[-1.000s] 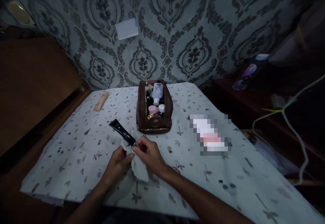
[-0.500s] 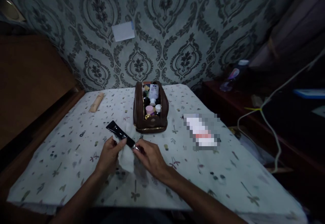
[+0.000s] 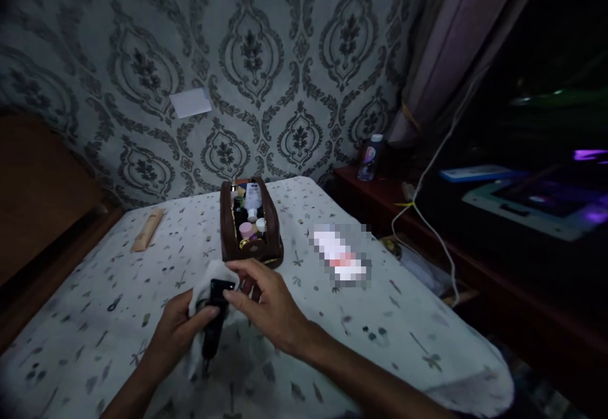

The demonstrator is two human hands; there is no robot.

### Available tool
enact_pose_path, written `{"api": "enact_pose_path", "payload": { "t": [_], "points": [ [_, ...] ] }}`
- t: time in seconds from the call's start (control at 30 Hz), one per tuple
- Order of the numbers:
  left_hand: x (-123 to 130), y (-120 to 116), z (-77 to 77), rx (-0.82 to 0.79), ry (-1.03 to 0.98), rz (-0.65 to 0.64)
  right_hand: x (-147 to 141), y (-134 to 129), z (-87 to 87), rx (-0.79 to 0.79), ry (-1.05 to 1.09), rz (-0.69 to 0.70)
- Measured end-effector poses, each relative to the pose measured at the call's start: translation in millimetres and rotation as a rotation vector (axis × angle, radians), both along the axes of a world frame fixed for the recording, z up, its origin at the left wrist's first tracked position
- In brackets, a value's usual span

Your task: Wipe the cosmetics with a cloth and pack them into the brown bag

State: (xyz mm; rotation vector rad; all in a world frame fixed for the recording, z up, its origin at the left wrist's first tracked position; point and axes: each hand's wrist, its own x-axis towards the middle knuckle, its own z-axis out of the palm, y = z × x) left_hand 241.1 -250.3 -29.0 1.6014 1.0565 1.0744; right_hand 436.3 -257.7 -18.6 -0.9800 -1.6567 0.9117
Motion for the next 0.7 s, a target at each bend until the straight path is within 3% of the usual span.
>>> {"api": "enact_pose_path", "payload": {
  "t": [0.13, 0.33, 0.43, 0.53, 0.63, 0.7],
  "points": [
    [11, 5, -1.9, 0.037, 0.068, -0.094, 10, 7, 7.3, 0.043, 0.022, 0.074],
    [28, 19, -8.1, 0.039, 0.083, -0.120, 26, 19, 1.5, -0.103, 0.078, 0.131],
    [35, 24, -11.4, 0.083, 0.067, -0.064, 34, 25, -0.9, -0.171, 0.176, 0.152],
    [38, 30, -11.4, 0.175, 0.134, 0.072, 47, 28, 0.2, -0.189, 0.277, 0.179],
    [34, 43, -5.9, 0.323, 0.274, 0.222, 69, 29, 12.6, -0.172, 0.379, 0.162],
    [30, 56, -1.9, 0.484, 0.373, 0.223, 86, 32, 28.7, -0.092, 0.378, 0.033]
  ]
}}
